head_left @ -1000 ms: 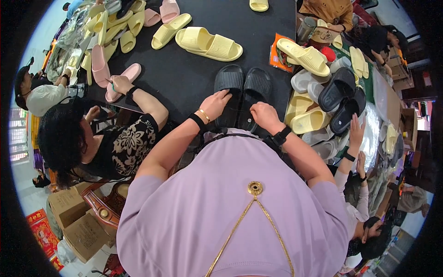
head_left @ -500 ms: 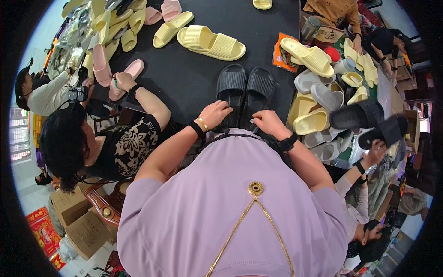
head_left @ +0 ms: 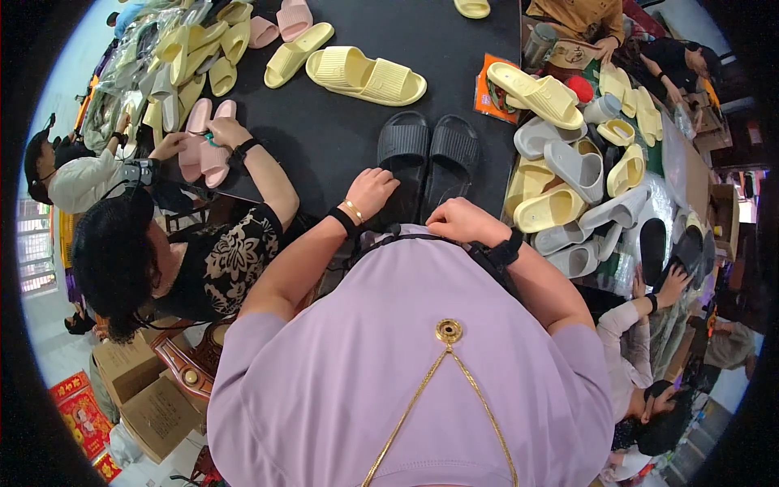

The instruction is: Inspecting and assembling sandal components at a workstation with other workers.

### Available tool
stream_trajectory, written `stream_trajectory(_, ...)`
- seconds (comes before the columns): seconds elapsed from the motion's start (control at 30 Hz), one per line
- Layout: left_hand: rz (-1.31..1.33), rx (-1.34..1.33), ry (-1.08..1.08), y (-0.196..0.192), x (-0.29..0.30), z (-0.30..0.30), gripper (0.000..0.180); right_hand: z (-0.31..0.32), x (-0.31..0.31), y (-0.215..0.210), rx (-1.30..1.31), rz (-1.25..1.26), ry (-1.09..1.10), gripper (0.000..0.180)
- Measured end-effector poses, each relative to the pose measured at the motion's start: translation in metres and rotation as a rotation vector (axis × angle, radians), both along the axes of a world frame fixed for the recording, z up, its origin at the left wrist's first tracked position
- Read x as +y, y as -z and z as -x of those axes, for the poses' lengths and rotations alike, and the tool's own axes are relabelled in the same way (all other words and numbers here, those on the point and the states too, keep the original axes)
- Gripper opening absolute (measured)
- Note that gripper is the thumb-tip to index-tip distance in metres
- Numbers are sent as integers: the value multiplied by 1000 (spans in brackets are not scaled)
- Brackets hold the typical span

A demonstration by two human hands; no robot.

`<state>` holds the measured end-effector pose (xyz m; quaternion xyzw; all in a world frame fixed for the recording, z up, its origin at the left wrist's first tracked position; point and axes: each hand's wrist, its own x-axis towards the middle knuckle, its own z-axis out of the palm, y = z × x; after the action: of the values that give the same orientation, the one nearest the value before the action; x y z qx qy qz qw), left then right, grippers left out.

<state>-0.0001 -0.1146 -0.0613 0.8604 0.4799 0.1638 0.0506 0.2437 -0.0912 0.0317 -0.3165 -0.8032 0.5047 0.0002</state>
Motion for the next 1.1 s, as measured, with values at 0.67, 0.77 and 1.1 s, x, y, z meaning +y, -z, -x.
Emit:
stream_trajectory(0.67,-94,-49,-196,-8,4,-15,32,0,27,86,-103,-467,351,32)
stream_trajectory(0.77,-92,-205,-201,-9,6,-9,27,2,27,83,-118,-448,383,39)
stream_trajectory(1.1,302,-462,-833,-3,90,6,32,1,24,60,-111,-496,396,46)
